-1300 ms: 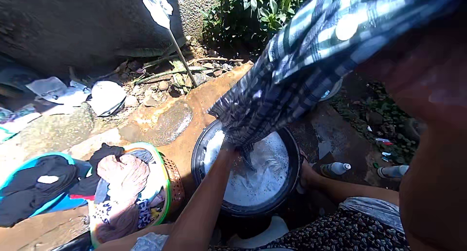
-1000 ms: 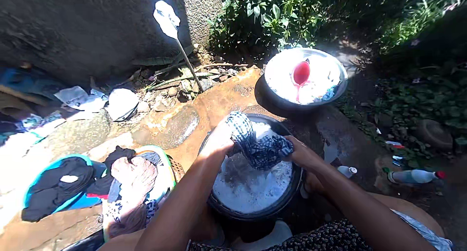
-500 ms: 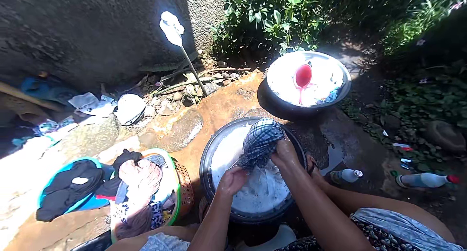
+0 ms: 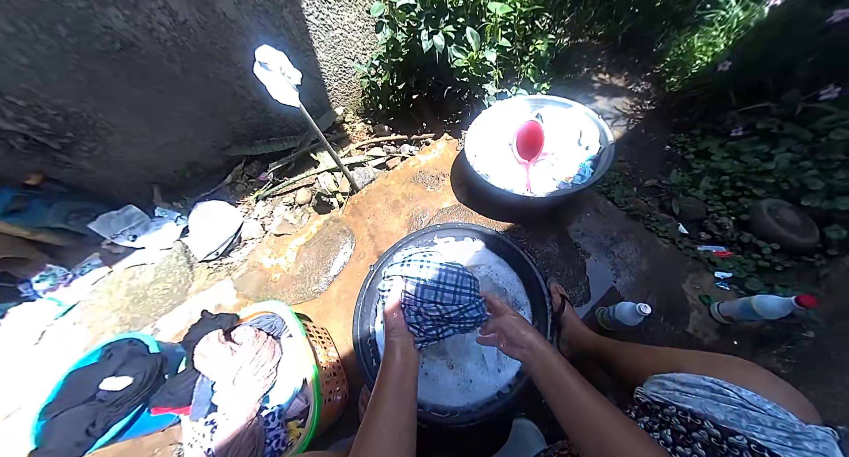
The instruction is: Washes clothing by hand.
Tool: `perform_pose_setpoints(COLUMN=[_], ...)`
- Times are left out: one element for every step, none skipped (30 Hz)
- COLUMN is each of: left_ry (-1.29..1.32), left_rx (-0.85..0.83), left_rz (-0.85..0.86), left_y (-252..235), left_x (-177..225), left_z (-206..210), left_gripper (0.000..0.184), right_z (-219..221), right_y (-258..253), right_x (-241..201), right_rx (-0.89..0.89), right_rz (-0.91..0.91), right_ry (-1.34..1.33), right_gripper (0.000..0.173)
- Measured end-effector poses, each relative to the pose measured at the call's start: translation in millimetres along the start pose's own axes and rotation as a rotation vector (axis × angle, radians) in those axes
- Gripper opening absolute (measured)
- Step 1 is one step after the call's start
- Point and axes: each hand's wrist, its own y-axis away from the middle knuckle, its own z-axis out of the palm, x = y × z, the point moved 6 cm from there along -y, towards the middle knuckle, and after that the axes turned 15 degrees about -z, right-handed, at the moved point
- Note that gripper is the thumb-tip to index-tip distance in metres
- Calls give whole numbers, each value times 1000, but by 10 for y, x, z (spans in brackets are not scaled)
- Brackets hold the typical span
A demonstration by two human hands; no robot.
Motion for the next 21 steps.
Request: perform_pose_setpoints(left_ry=[-154,-269,-365,-445,-507,-542,-545,-527,-502,-475,-456,-435,-405,-360,-304,-252,-204,-157,-131,-123,-102], left_rx=[107,150,126,69,-5,-93,-177,-239,-270,-269,-255,-239,-229,-232,-229,-226,-222,-212,-191,-150,-108], left_rz=[1,-5,-8,8,17,14,9,-5,-32,-74,-121,-165,-192,-202,-203,-198,-189,-175,-153,-126,-104], left_y=[0,18,60,116,182,251,317,372,410,438,461,480,483,470,455,440,434,431,431,424,399], left_x=[74,114,113,74,11,-60,-129,-190,-235,-269,-299,-323,-337,-347,-351,-349,-338,-319,-292,-265,-255], left_z=[25,84,163,237,296,346,387,411,419,404,366,325,288,244,194,149,121,102,83,65,40], left_gripper=[20,31,42,44,43,42,38,33,30,28,27,26,24,21,19,21,25,31,37,42,45], right_z=[-64,-64,-15,52,111,154,181,205,230,254,273,290,314,333,350,368,387,409,422,416,407], right_y=[3,22,32,21,-13,-59,-103,-135,-153,-153,-136,-114,-92,-96,-120,-163,-199,-229,-272,-325,-369], right_x=[91,170,227,274,306,313,301,283,251,217,185,151,103,79,88,109,106,80,53,25,-16], right_rx=[-8,12,2,-34,-68,-69,-35,-10,-3,-3,0,7,20,17,21,45,71,94,110,112,122], right_rz=[72,138,200,252,281,295,288,263,235,219,214,205,186,158,136,126,106,67,7,-66,-132], right_ry=[-43,-110,-177,-225,-275,-343,-415,-482,-539,-566,-565,-542,-496,-459,-440,-440,-440,-432,-425,-409,-375], right_gripper=[70,59,66,85,100,108,104,93,85,79,75,70,65,60,54,49,43,38,32,25,21])
